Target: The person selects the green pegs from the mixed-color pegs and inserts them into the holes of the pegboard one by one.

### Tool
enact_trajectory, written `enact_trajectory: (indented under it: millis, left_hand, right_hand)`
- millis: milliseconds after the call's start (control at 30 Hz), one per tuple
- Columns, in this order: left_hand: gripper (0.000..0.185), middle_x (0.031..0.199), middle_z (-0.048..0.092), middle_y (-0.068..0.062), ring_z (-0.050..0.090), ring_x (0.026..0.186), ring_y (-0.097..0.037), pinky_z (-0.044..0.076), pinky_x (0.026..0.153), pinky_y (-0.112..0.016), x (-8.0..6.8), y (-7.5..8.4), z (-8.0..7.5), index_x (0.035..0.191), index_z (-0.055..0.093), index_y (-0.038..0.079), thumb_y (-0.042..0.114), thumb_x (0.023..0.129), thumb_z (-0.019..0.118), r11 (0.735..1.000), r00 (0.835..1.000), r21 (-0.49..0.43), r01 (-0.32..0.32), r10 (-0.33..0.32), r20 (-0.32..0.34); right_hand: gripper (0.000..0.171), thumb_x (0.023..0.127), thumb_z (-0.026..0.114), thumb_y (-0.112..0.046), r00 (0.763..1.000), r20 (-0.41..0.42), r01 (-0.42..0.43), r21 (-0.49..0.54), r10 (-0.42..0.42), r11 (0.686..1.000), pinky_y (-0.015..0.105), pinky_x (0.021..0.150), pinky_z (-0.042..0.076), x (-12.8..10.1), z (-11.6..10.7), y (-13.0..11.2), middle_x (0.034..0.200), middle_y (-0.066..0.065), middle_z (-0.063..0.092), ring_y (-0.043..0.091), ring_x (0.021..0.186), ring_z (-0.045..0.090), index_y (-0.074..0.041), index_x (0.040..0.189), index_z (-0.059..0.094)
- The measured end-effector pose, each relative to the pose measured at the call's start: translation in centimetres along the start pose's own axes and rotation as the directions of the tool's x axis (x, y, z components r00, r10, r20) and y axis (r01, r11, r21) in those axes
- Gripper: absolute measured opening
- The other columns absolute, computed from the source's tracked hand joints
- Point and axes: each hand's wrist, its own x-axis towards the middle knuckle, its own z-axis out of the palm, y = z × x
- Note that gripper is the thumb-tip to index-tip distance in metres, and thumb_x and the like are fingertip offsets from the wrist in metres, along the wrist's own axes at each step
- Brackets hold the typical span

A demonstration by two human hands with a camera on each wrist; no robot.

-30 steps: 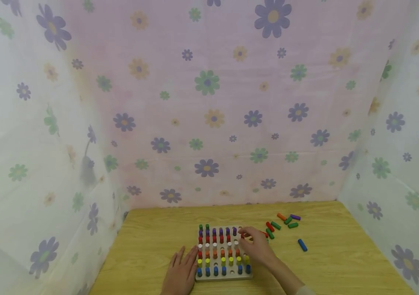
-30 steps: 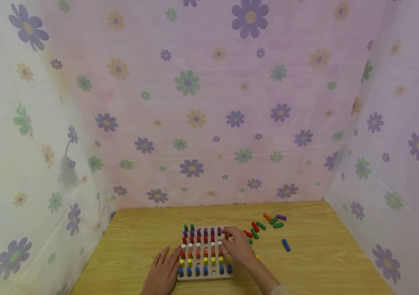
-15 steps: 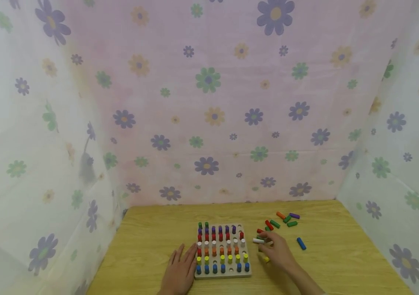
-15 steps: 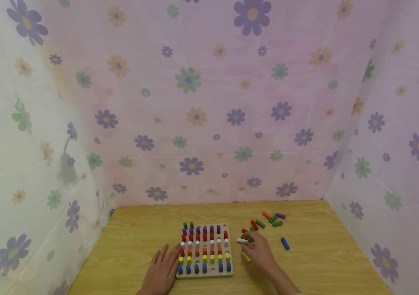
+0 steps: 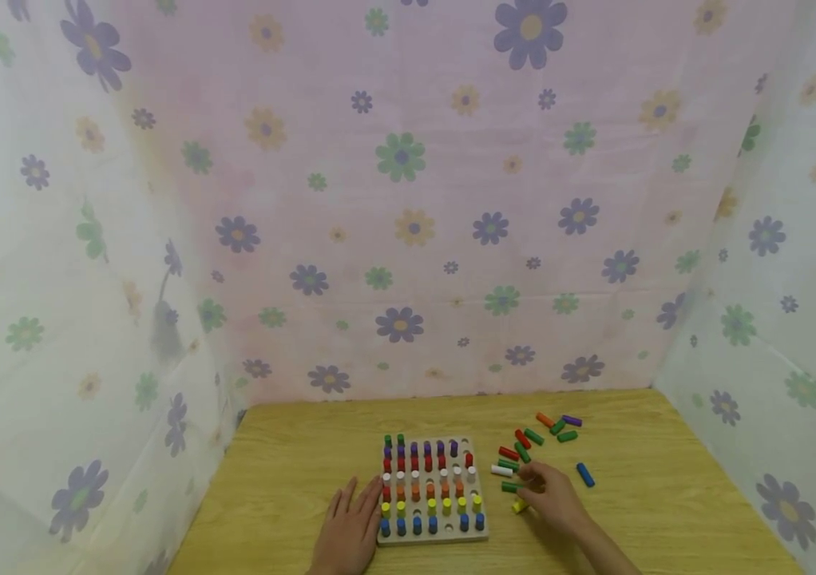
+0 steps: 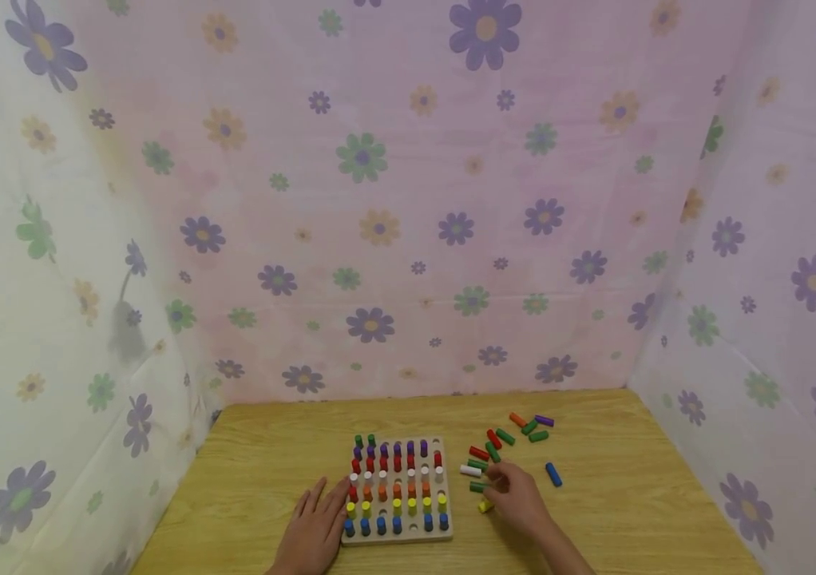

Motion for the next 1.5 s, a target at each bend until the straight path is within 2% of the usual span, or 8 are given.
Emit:
enact_trajectory:
  millis: [267, 433, 767, 1000, 1500]
  left_hand:
    - [0.059, 0.158, 0.048, -0.001, 0.029, 0.151, -0.039, 0.020, 0.123, -0.062, 0.0, 0.0, 0.3, 0.158, 0.043, 0.019, 0.051, 0.111, 0.027, 1.000, 1.000, -0.006, 0.028, -0.028, 0.004]
    - [0.058, 0.158, 0.047, 0.000, 0.030, 0.151, -0.039, 0.021, 0.123, -0.062, -0.1, -0.1, 0.3, 0.158, 0.042, 0.020, 0.050, 0.111, 0.028, 1.000, 1.000, 0.006, 0.019, -0.019, -0.006]
    - [0.056, 0.159, 0.046, 0.000, 0.030, 0.151, -0.039, 0.022, 0.122, -0.062, -0.2, -0.1, 0.4, 0.158, 0.043, 0.019, 0.047, 0.112, 0.030, 1.000, 1.000, 0.010, 0.003, -0.002, -0.028]
    - [0.057, 0.160, 0.045, 0.000, 0.029, 0.151, -0.040, 0.021, 0.122, -0.063, -0.1, 0.0, 0.1, 0.159, 0.042, 0.018, 0.048, 0.112, 0.028, 1.000, 1.000, 0.016, 0.000, 0.000, -0.012]
    - [0.056, 0.159, 0.046, 0.000, 0.030, 0.151, -0.039, 0.022, 0.122, -0.063, -0.2, 0.1, -0.2, 0.158, 0.042, 0.019, 0.046, 0.112, 0.028, 1.000, 0.999, 0.021, -0.016, 0.016, -0.029]
  right_hand:
    - [0.026, 0.088, 0.076, -0.006, 0.996, 0.049, -0.083, 0.052, 0.081, 0.995, 0.034, 0.079, 0.057, 0.3, -0.1, 0.1, 0.103, 0.007, 0.070, 0.019, 0.093, 0.064, 0.002, 0.111, 0.069]
    - [0.025, 0.087, 0.075, -0.003, 0.995, 0.058, -0.082, 0.059, 0.078, 0.995, 0.035, 0.077, 0.058, 0.6, -0.1, 0.0, 0.102, 0.007, 0.070, 0.019, 0.090, 0.065, 0.004, 0.110, 0.070]
    - [0.021, 0.087, 0.075, -0.002, 0.996, 0.064, -0.073, 0.063, 0.069, 0.995, 0.029, 0.071, 0.056, 1.0, -0.2, 0.1, 0.097, 0.007, 0.069, 0.019, 0.088, 0.063, 0.005, 0.107, 0.070]
    - [0.021, 0.086, 0.076, -0.003, 0.995, 0.070, -0.068, 0.061, 0.064, 0.996, 0.028, 0.071, 0.055, 1.1, -0.5, 0.1, 0.095, 0.006, 0.069, 0.018, 0.087, 0.062, 0.004, 0.105, 0.071]
    - [0.021, 0.084, 0.079, -0.004, 0.995, 0.094, -0.049, 0.054, 0.043, 0.997, 0.025, 0.067, 0.052, 1.8, -0.6, 0.7, 0.089, 0.004, 0.067, 0.018, 0.083, 0.060, 0.003, 0.102, 0.073]
